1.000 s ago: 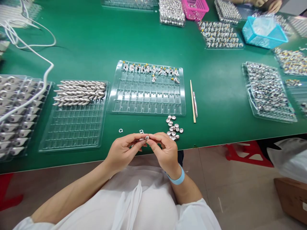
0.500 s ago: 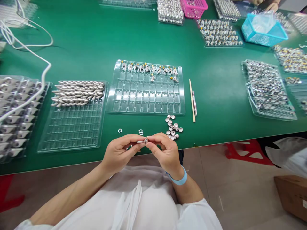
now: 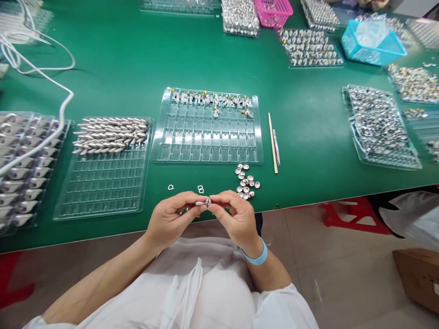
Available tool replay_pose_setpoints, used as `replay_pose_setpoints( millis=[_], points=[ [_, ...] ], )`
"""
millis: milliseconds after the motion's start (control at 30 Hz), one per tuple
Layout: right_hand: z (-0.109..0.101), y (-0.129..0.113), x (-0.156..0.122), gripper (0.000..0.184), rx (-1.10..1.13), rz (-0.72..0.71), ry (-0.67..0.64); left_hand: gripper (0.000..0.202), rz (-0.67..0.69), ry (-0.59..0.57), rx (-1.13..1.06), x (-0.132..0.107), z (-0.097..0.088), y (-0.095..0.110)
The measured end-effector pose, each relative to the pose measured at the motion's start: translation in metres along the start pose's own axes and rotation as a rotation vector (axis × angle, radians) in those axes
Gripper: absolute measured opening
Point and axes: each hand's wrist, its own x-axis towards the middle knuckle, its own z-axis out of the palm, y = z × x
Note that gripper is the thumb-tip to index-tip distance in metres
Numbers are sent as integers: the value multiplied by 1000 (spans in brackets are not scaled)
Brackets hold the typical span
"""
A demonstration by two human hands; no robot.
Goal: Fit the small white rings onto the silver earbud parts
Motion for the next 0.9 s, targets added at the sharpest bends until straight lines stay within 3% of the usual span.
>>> replay_pose_setpoints(
  millis=[333, 700, 900],
  points=[
    [0, 0, -1, 16, -38, 1, -2, 11, -89, -28, -25, -1, 0, 1],
    [-3, -4, 0, 17, -269, -174, -40, 24, -503, -217, -386, 7, -4, 9],
    [-6, -8, 4, 19, -319, -256, -97, 33, -618, -272, -485, 11, -7, 10]
  ],
)
